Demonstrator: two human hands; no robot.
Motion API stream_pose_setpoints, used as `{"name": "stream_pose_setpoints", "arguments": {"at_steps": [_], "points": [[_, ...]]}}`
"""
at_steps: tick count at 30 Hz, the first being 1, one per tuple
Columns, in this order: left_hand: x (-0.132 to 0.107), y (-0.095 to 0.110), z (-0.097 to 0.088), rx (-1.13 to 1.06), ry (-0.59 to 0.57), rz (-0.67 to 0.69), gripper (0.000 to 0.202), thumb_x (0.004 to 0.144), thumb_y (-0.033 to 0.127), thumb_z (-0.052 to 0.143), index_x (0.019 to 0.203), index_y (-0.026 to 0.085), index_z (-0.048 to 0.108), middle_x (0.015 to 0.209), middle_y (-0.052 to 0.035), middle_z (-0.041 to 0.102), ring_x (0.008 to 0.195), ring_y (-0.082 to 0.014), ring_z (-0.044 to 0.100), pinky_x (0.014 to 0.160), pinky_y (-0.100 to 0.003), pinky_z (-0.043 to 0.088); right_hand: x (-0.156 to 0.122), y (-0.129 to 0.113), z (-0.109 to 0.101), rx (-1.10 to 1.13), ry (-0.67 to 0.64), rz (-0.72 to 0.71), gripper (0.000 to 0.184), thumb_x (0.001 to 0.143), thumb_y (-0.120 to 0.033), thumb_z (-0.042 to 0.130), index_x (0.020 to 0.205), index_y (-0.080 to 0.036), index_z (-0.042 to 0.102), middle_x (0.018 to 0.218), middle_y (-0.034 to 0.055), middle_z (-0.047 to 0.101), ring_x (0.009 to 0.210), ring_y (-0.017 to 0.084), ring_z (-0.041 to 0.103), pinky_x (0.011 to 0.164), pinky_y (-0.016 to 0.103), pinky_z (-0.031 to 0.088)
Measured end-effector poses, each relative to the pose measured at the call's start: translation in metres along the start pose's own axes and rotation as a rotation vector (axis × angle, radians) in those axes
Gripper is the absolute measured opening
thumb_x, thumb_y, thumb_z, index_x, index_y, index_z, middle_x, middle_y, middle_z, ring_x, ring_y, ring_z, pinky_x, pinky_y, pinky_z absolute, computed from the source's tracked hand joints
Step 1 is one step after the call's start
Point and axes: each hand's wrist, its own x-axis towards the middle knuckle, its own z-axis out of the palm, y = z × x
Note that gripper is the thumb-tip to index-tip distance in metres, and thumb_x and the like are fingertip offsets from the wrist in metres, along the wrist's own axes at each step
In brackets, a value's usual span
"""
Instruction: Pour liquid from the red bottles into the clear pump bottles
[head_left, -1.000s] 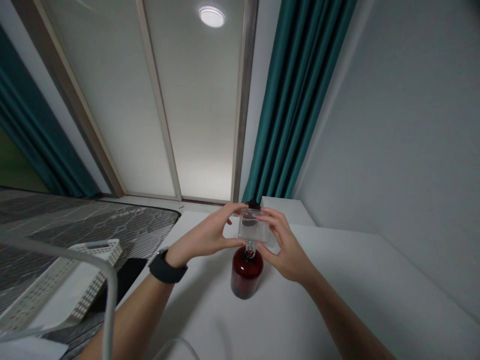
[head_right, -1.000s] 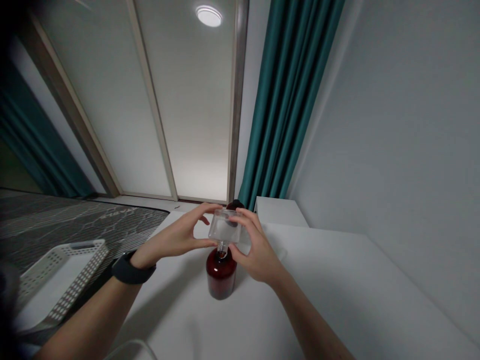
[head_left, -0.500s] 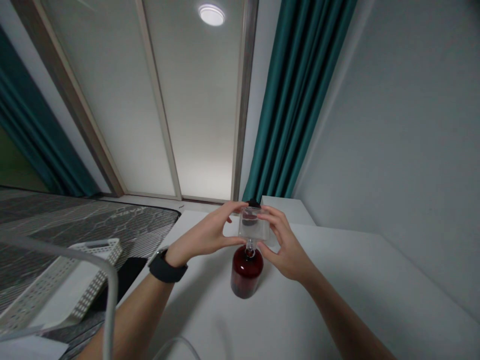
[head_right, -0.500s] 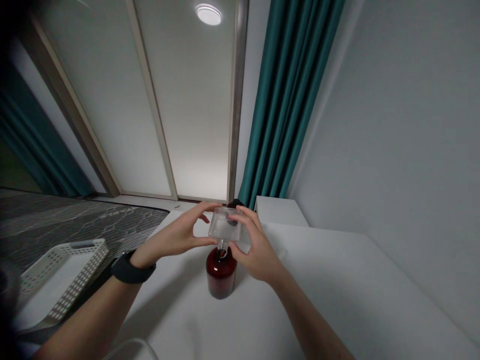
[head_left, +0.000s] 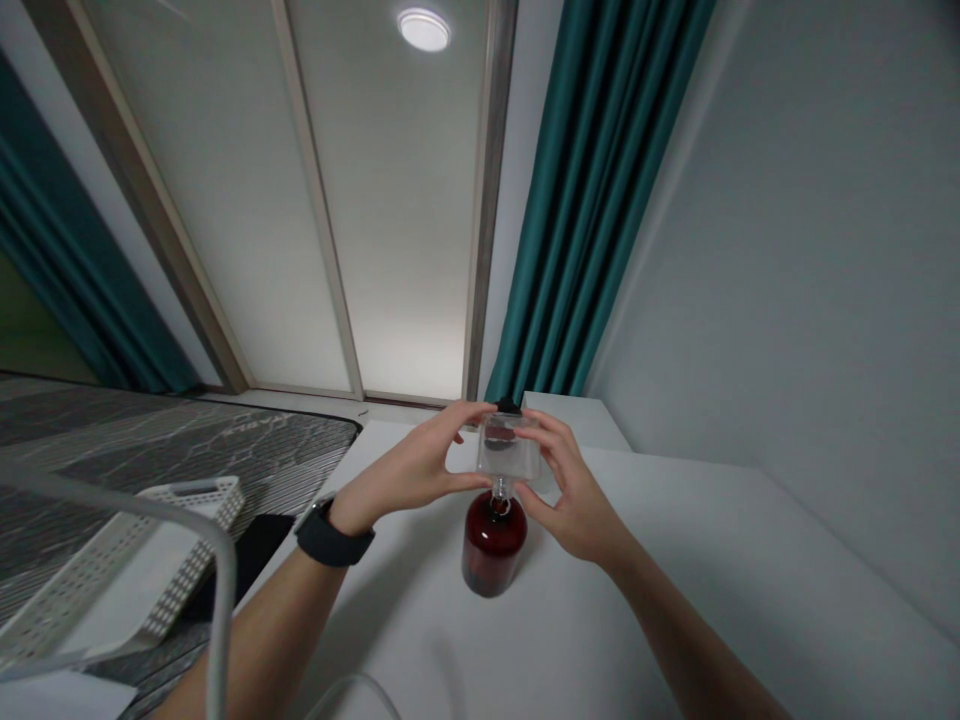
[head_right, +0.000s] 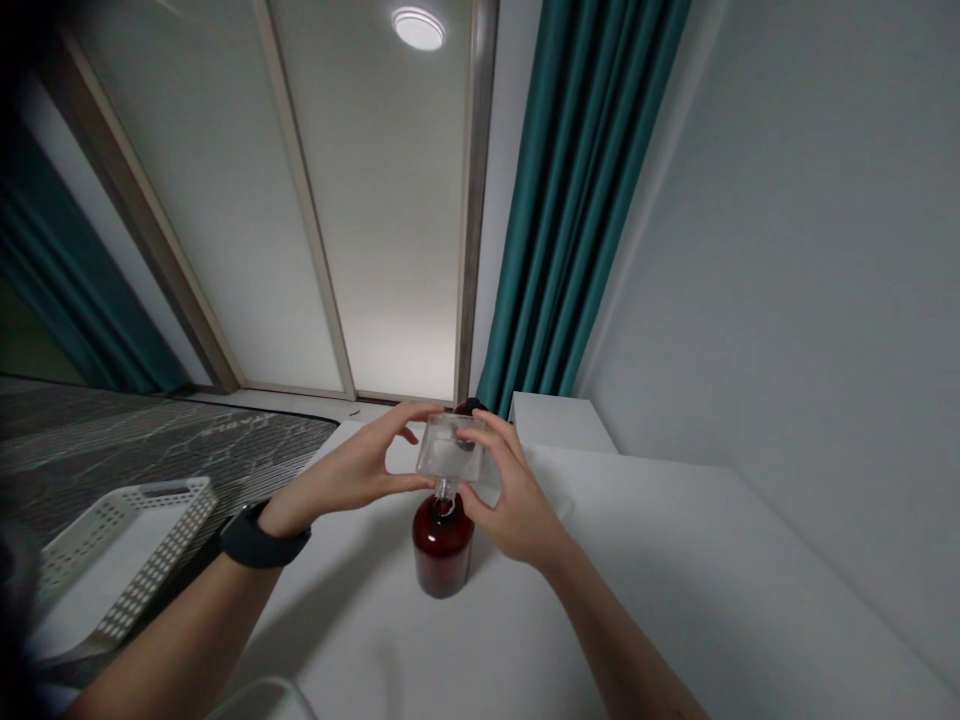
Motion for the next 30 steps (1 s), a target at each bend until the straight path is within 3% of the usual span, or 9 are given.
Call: {"name": "stream_pose_setpoints", "arguments": {"at_steps": [30], "points": [[0.0006,0.0008,-0.0007,0.023,0.024,0.027,0.068,0.083,0.036,0.076,0.141,0.030,0.041,0.141,-0.0110,0.053,0.122,-0.0280,0.057,0.092,-0.043,0.055,-0.0008,-0.0027,-0.0007,-0.013,-0.002,0.003,0.056,0.085,-0.009,0.059,0.134,-0.034,0.046,0.152,0.0077,0.034,0.147,0.026,0.030,0.120,0.052,0.031]]}}
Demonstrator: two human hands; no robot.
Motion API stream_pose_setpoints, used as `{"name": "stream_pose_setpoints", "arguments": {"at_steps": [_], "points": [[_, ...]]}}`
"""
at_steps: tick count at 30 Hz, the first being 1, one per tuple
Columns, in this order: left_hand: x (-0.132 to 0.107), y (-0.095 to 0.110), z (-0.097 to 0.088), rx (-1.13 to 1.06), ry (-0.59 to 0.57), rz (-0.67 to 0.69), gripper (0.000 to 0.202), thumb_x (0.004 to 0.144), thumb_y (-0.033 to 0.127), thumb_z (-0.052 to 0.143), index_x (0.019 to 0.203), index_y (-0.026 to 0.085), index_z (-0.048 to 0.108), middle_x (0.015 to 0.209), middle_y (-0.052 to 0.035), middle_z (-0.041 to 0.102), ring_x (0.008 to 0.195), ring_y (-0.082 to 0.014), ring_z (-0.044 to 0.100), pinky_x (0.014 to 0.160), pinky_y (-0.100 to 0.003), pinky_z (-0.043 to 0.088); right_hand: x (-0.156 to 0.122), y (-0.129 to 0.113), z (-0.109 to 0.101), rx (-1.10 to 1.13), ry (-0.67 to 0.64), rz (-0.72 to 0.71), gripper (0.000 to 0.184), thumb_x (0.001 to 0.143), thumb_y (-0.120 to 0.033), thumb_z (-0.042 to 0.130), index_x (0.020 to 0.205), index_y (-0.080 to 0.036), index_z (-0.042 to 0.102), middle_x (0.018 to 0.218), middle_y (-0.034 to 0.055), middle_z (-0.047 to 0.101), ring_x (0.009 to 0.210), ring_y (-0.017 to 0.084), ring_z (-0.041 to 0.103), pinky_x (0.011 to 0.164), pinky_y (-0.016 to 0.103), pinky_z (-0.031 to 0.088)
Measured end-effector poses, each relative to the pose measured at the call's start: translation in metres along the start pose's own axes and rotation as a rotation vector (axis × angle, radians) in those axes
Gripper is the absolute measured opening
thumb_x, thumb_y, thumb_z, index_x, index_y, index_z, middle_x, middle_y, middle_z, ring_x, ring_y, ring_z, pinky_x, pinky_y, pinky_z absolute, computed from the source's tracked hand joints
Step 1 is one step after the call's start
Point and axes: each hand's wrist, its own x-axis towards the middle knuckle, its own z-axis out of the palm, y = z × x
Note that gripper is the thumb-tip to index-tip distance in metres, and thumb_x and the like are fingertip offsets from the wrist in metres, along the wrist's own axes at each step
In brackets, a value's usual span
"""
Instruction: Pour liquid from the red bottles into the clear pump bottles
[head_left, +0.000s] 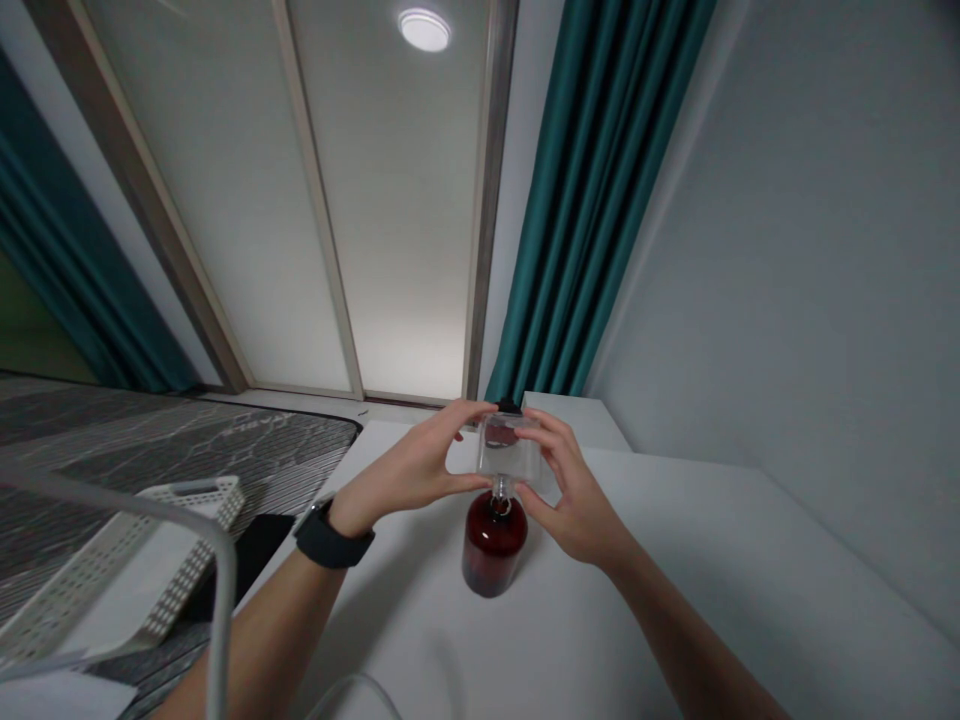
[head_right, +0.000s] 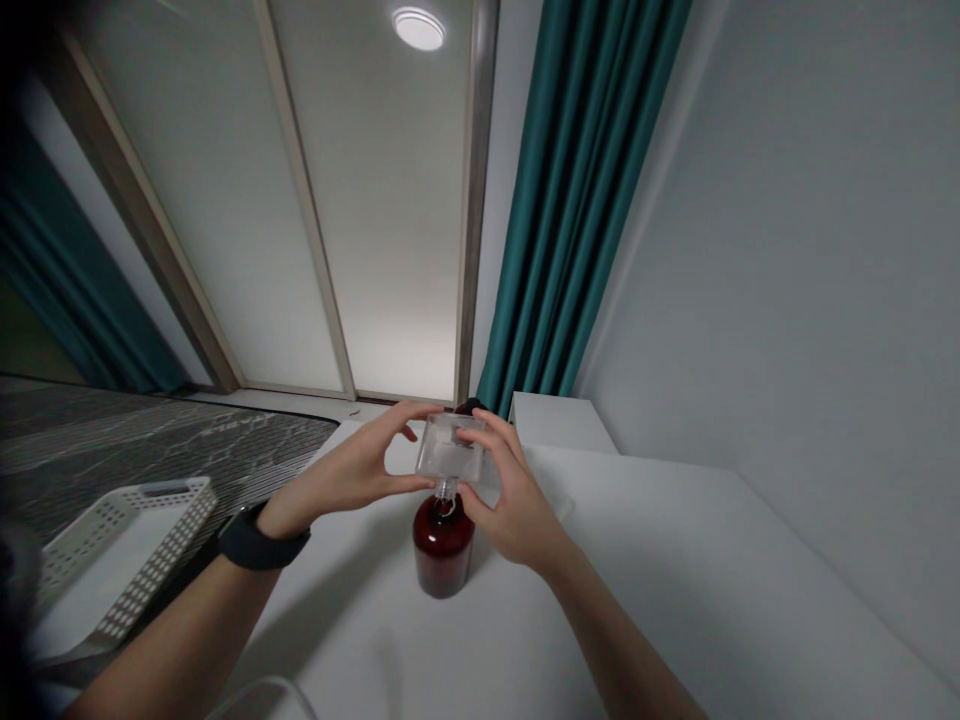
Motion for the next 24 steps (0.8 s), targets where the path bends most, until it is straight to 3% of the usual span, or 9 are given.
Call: {"name": "stream_pose_setpoints", "arguments": {"at_steps": [16,24], "points": [[-0.0009,-0.0047,0.0014,0.006,0.003,-0.003,0.077,0.081,0.033,0.079,0.145,0.031,0.036,0.147,-0.0119,0.048,0.127,-0.0289,0.054,0.094,-0.044,0.054,0.0005,-0.0011,-0.0002,0.013,0.015,0.017,0.055,0.085,-0.010,0.060,0.133,-0.034,0.047,0.149,0.0069,0.036,0.146,0.026,0.032,0.120,0.052,0.032],[0.0003,-0.0029,-0.0003,0.013,-0.013,0.006,0.070,0.082,0.035,0.078,0.141,0.030,0.040,0.141,-0.0113,0.052,0.122,-0.0276,0.055,0.092,-0.043,0.054,0.0003,-0.0021,-0.0013,0.002,0.014,0.011,0.055,0.085,-0.010,0.061,0.132,-0.034,0.047,0.148,0.0077,0.037,0.146,0.026,0.033,0.120,0.053,0.033]]}}
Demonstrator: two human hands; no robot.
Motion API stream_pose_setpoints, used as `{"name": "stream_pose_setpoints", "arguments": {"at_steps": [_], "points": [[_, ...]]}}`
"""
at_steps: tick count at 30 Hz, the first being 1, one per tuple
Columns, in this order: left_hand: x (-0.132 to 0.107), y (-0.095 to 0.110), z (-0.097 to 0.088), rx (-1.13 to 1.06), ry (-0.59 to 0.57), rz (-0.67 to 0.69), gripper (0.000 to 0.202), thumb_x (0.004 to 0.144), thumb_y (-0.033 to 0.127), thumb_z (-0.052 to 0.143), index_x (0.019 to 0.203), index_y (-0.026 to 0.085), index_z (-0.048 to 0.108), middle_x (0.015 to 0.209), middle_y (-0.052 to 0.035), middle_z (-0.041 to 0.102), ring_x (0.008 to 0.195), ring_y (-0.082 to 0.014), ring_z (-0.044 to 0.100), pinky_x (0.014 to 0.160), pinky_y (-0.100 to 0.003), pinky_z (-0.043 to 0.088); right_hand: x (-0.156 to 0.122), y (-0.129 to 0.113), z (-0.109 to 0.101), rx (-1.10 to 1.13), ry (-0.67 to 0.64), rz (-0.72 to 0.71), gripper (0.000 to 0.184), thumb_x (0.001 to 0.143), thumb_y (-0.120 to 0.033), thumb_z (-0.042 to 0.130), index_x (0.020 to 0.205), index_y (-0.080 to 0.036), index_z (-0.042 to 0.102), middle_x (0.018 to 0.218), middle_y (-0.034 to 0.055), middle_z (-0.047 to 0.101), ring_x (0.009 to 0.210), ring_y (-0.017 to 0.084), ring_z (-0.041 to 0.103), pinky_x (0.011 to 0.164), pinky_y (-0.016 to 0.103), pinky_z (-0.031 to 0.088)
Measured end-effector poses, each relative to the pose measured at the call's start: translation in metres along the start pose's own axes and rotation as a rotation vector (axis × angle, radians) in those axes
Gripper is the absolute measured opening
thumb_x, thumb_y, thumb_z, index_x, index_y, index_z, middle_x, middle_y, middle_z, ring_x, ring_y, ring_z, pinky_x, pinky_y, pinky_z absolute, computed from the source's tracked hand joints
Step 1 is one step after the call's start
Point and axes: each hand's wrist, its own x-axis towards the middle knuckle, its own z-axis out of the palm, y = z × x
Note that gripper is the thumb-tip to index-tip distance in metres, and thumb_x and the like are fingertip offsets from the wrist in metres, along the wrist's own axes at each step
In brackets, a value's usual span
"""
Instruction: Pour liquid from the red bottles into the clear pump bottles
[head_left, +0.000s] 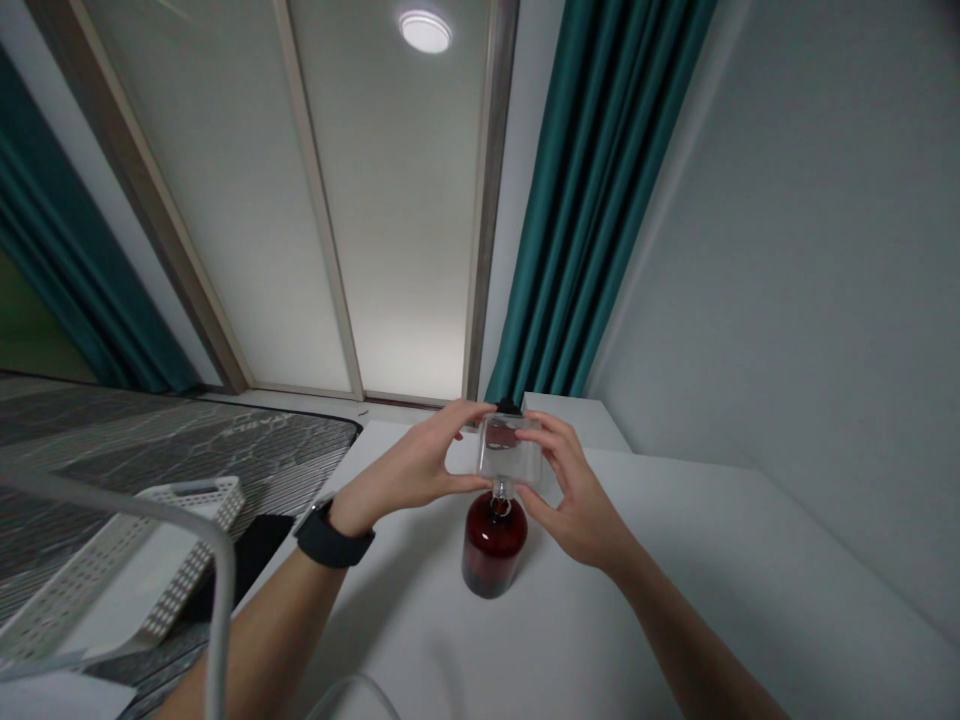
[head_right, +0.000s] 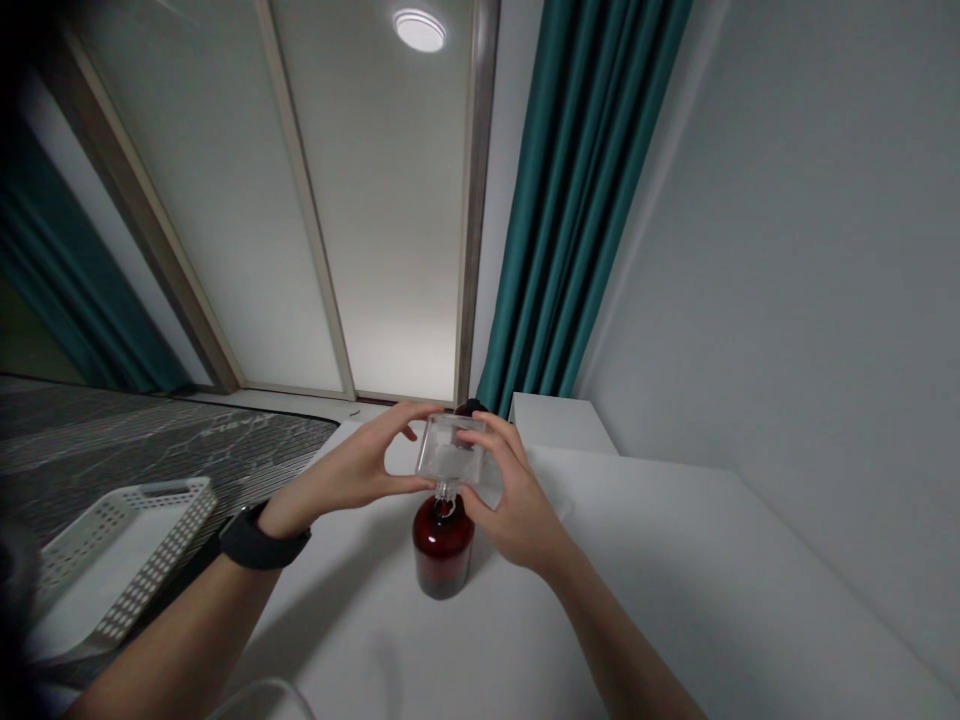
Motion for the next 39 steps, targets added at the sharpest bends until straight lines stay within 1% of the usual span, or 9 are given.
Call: {"name": "stream_pose_setpoints", "arguments": {"at_steps": [12,21,27,32,36,39], "points": [[-0.0003,-0.0006,0.0004,0.005,0.015,0.017,0.069,0.082,0.034,0.077,0.140,0.030,0.040,0.139,-0.0115,0.053,0.121,-0.0283,0.056,0.091,-0.043,0.055,0.0003,0.0006,0.0005,-0.027,0.007,-0.020,0.055,0.085,-0.010,0.061,0.133,-0.034,0.047,0.148,0.0081,0.037,0.145,0.027,0.033,0.119,0.053,0.033],[-0.0002,0.0006,0.0000,0.006,0.019,0.018,0.067,0.082,0.033,0.077,0.139,0.029,0.042,0.139,-0.0106,0.054,0.122,-0.0271,0.056,0.091,-0.041,0.055,0.0006,-0.0002,0.0002,-0.047,0.007,-0.024,0.056,0.084,-0.010,0.061,0.132,-0.034,0.047,0.147,0.0082,0.038,0.144,0.028,0.035,0.119,0.055,0.032],[0.0002,0.0013,0.0000,0.012,0.016,0.015,0.067,0.083,0.034,0.076,0.140,0.029,0.041,0.139,-0.0116,0.054,0.121,-0.0283,0.057,0.091,-0.043,0.055,0.0008,-0.0002,-0.0006,-0.023,0.003,-0.021,0.055,0.084,-0.010,0.062,0.132,-0.034,0.048,0.148,0.0083,0.038,0.145,0.029,0.034,0.118,0.054,0.035],[-0.0002,0.0009,-0.0001,0.012,0.014,0.019,0.068,0.083,0.034,0.077,0.140,0.029,0.040,0.140,-0.0114,0.053,0.121,-0.0280,0.056,0.091,-0.042,0.055,0.0013,-0.0003,-0.0008,-0.024,-0.007,-0.022,0.055,0.084,-0.010,0.060,0.132,-0.034,0.047,0.148,0.0078,0.037,0.145,0.027,0.034,0.119,0.054,0.032],[-0.0007,-0.0002,0.0002,0.008,0.013,0.014,0.068,0.083,0.033,0.077,0.140,0.029,0.040,0.140,-0.0111,0.052,0.119,-0.0268,0.057,0.087,-0.040,0.055,0.0012,-0.0002,-0.0018,-0.026,-0.006,-0.028,0.056,0.084,-0.010,0.061,0.132,-0.035,0.047,0.148,0.0077,0.037,0.145,0.027,0.034,0.119,0.054,0.033],[-0.0008,0.0000,0.0000,0.016,0.010,0.007,0.068,0.083,0.034,0.077,0.140,0.029,0.040,0.140,-0.0108,0.053,0.116,-0.0268,0.058,0.086,-0.040,0.056,0.0009,0.0001,-0.0027,-0.025,-0.011,-0.032,0.055,0.084,-0.010,0.062,0.132,-0.034,0.047,0.148,0.0080,0.037,0.145,0.027,0.034,0.119,0.054,0.034]]}}
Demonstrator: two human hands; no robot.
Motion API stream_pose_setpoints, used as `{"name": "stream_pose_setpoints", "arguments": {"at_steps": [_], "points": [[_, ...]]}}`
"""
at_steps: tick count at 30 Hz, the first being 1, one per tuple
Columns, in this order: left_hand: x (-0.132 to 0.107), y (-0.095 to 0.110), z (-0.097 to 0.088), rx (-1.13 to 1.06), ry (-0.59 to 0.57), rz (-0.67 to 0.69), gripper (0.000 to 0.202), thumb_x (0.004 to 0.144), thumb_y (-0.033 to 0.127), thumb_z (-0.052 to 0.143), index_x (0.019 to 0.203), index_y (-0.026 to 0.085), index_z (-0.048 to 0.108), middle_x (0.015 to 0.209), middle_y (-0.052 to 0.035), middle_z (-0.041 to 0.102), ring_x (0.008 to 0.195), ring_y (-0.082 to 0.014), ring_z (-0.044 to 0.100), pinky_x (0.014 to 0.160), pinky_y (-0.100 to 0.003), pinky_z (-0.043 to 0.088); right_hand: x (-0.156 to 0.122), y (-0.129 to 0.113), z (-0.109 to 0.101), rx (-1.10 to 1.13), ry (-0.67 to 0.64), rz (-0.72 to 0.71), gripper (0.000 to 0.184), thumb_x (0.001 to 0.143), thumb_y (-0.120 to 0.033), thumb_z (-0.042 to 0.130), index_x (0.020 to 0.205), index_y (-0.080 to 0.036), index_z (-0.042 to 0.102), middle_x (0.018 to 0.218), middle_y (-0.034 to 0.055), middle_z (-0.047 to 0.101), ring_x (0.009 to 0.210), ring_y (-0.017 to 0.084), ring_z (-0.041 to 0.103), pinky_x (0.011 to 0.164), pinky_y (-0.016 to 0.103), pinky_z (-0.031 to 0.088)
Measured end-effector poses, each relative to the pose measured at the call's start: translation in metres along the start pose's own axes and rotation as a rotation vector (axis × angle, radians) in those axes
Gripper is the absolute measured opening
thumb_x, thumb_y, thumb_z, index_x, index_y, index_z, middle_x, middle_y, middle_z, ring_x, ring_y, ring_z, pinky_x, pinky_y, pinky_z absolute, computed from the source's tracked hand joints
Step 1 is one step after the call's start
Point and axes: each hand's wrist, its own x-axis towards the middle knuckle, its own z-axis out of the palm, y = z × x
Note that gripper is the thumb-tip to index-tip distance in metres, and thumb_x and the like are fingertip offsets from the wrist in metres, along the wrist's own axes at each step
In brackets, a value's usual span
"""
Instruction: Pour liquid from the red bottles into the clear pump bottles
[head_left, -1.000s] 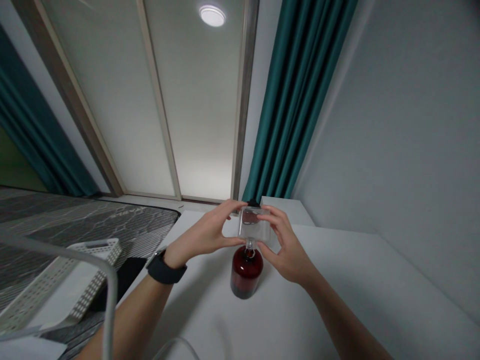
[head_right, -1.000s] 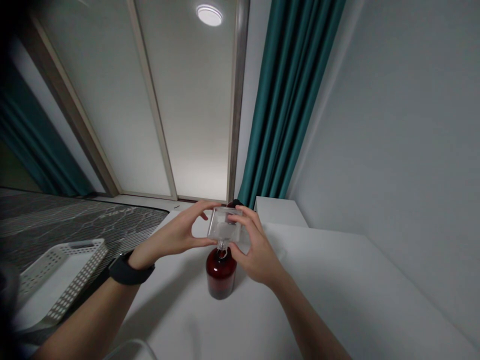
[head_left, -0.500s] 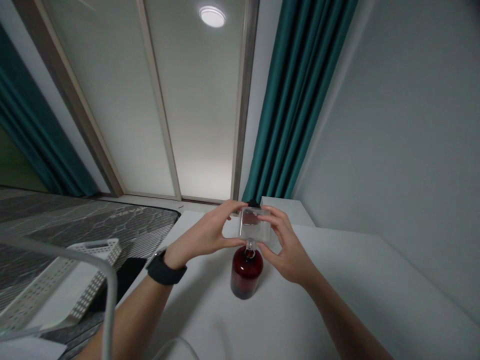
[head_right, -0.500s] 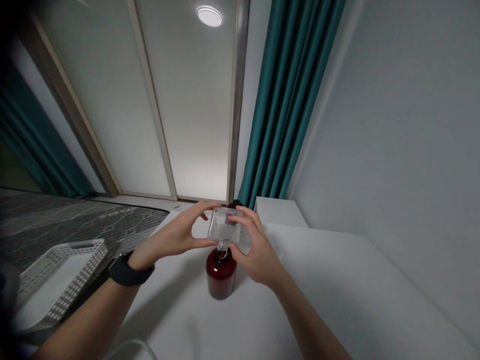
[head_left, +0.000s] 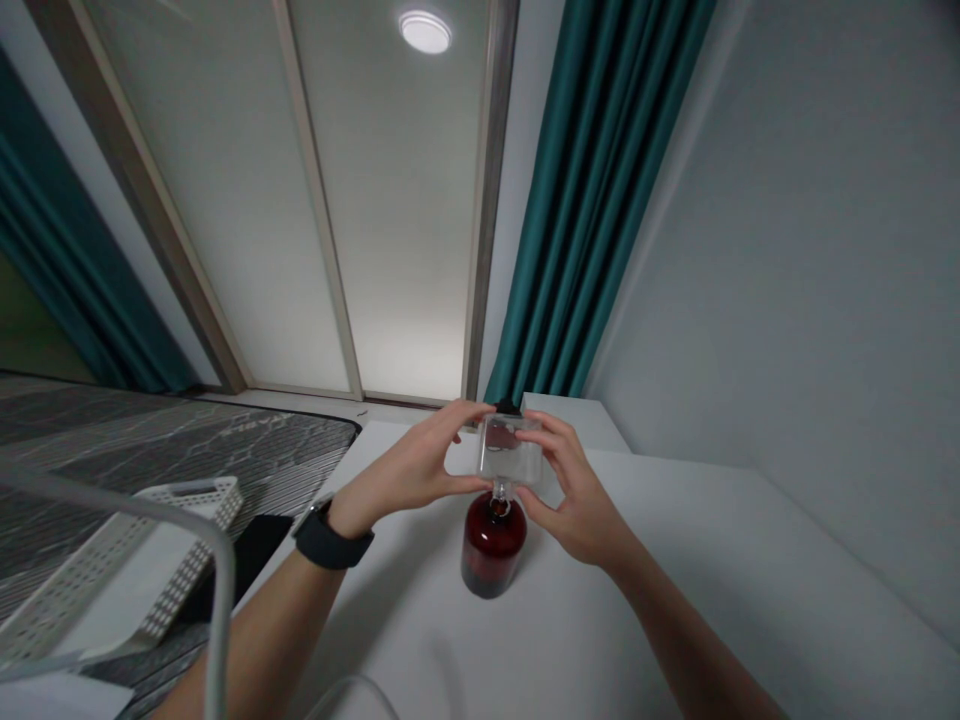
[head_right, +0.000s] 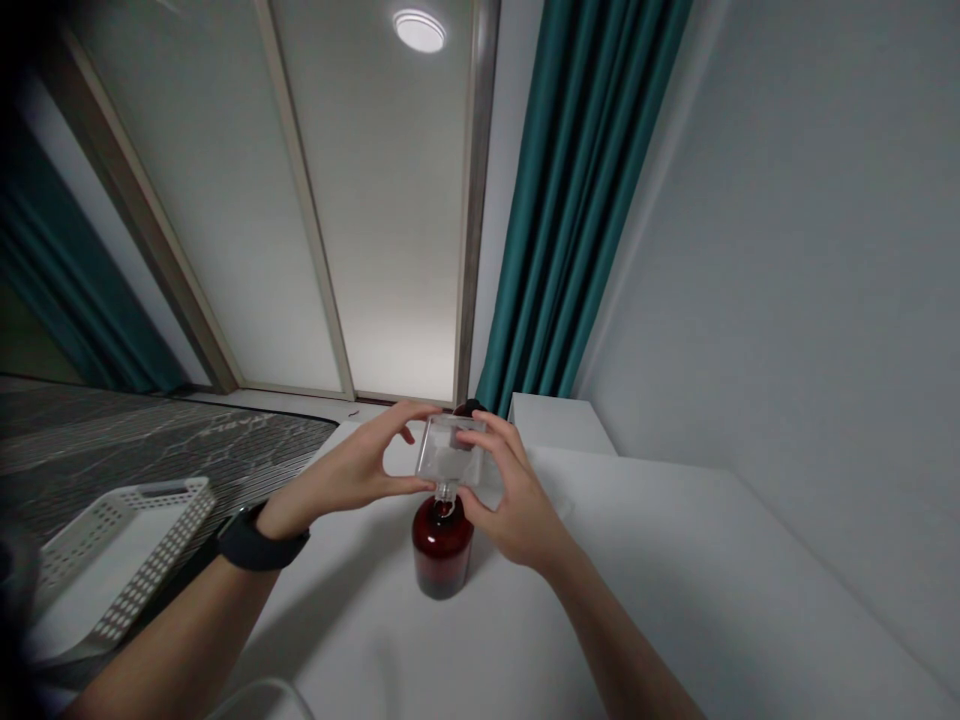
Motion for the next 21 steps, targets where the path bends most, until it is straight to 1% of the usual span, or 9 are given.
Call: {"name": "stream_pose_setpoints", "arguments": {"at_steps": [8,13,21], "points": [[0.0000,0.0017,-0.0005,0.006,-0.004,-0.003,0.069,0.082,0.033,0.078,0.139,0.029,0.040,0.140,-0.0103,0.053,0.119,-0.0264,0.056,0.088,-0.039,0.054,-0.0002,0.0001,0.0001,-0.006,-0.003,-0.001,0.057,0.083,-0.008,0.061,0.132,-0.034,0.047,0.148,0.0079,0.037,0.145,0.027,0.033,0.120,0.053,0.032],[0.0008,0.0032,-0.0008,0.006,0.004,-0.006,0.067,0.081,0.032,0.079,0.138,0.028,0.042,0.137,-0.0100,0.054,0.118,-0.0262,0.057,0.088,-0.039,0.055,0.0003,-0.0008,0.0007,-0.021,0.012,-0.014,0.056,0.083,-0.009,0.061,0.131,-0.033,0.048,0.147,0.0083,0.038,0.143,0.027,0.036,0.119,0.053,0.032],[0.0007,0.0032,-0.0013,-0.021,0.017,0.008,0.068,0.082,0.032,0.077,0.139,0.029,0.041,0.139,-0.0104,0.054,0.119,-0.0267,0.057,0.087,-0.040,0.055,0.0006,-0.0025,-0.0009,-0.052,0.013,-0.022,0.057,0.082,-0.008,0.061,0.131,-0.034,0.047,0.147,0.0078,0.039,0.143,0.027,0.036,0.119,0.053,0.032]]}}
